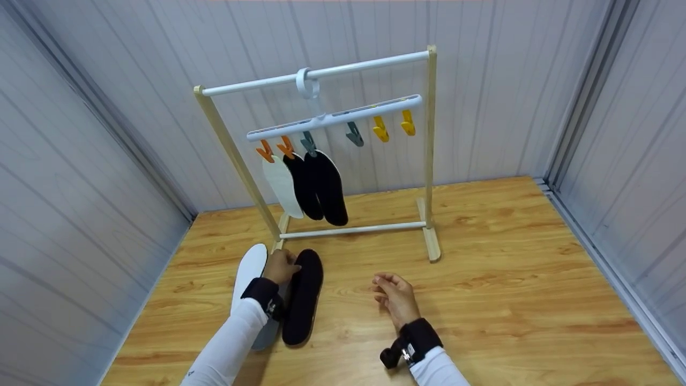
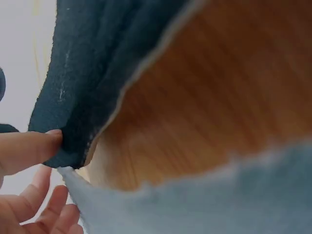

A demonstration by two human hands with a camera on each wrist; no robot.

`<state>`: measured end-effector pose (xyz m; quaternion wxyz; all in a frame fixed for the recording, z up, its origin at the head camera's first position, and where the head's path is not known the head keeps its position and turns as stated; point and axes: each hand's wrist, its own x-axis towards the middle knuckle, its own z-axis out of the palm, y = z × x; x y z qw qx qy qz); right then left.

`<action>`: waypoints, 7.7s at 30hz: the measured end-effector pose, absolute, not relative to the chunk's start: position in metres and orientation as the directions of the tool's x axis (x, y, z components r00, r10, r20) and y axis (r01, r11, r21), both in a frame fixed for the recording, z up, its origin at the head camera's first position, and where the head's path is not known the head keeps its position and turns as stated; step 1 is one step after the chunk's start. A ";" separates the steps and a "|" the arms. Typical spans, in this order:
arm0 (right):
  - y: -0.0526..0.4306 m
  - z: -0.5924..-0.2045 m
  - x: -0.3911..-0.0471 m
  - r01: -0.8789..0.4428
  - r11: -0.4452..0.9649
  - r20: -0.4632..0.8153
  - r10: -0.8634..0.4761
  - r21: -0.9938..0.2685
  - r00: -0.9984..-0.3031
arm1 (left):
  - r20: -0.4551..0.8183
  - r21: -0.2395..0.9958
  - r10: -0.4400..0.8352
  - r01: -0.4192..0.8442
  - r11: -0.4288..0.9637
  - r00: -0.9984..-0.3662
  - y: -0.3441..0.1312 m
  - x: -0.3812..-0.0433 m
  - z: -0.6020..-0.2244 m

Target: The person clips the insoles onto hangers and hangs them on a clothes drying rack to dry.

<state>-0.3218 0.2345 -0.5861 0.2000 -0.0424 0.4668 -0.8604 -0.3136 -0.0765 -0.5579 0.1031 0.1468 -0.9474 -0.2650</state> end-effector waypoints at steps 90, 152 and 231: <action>0.285 -0.347 -0.493 -0.317 -0.240 0.386 -0.351 -0.918 -0.853 | 0.241 0.967 -0.394 0.252 0.024 -0.887 0.127 -0.355 -0.451; 0.284 -0.347 -0.486 0.086 -0.490 0.197 -0.495 -0.867 -0.846 | 0.264 0.951 -0.526 0.311 -0.001 -0.809 0.162 -0.401 -0.419; 0.290 -0.362 -0.457 -0.303 -0.429 0.391 -0.134 -0.851 -0.910 | 0.130 0.983 -0.474 0.051 0.175 -0.871 0.033 -0.229 -0.482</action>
